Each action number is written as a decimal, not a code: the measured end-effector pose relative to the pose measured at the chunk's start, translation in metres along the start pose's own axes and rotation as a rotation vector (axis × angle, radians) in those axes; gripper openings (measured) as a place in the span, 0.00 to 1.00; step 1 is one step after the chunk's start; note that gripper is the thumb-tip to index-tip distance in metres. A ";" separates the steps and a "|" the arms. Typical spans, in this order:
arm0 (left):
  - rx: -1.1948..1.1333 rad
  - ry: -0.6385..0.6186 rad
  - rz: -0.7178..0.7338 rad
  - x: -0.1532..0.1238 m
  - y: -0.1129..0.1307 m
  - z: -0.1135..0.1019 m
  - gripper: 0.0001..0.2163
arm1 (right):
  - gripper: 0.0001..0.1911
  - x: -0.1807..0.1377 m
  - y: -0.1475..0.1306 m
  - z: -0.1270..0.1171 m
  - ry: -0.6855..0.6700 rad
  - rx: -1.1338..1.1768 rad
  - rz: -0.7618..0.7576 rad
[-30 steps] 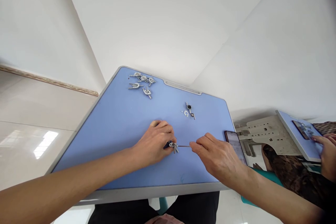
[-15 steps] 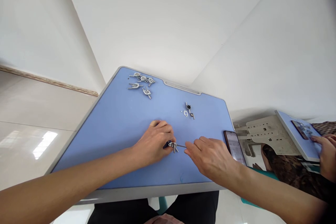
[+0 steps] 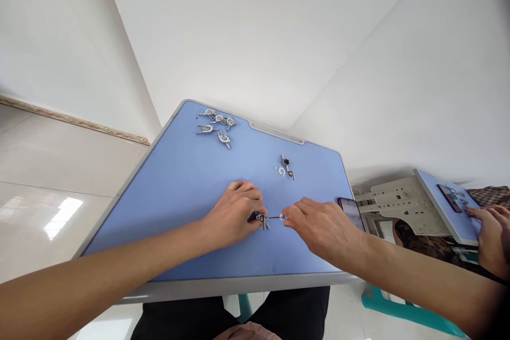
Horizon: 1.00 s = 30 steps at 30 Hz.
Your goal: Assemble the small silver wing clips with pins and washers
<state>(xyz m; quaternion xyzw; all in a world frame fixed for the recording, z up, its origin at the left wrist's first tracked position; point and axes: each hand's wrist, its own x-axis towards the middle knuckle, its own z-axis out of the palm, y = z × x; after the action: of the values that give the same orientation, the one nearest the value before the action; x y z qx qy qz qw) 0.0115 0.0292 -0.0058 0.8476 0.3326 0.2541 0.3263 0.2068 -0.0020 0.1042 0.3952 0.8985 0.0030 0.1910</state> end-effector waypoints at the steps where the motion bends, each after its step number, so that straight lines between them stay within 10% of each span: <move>1: 0.000 0.001 -0.001 0.000 0.000 0.000 0.08 | 0.09 0.001 0.001 0.002 0.050 -0.038 -0.016; 14: -0.019 -0.034 -0.032 -0.001 0.001 -0.002 0.10 | 0.06 0.002 0.000 -0.016 -0.230 -0.007 0.047; 30: -0.042 -0.010 -0.023 -0.004 0.000 0.003 0.10 | 0.10 -0.006 -0.002 0.005 0.016 -0.102 -0.062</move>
<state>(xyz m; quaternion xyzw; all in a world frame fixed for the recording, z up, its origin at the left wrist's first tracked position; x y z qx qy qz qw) 0.0108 0.0247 -0.0091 0.8379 0.3350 0.2532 0.3487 0.2108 -0.0080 0.1015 0.3570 0.9105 0.0462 0.2036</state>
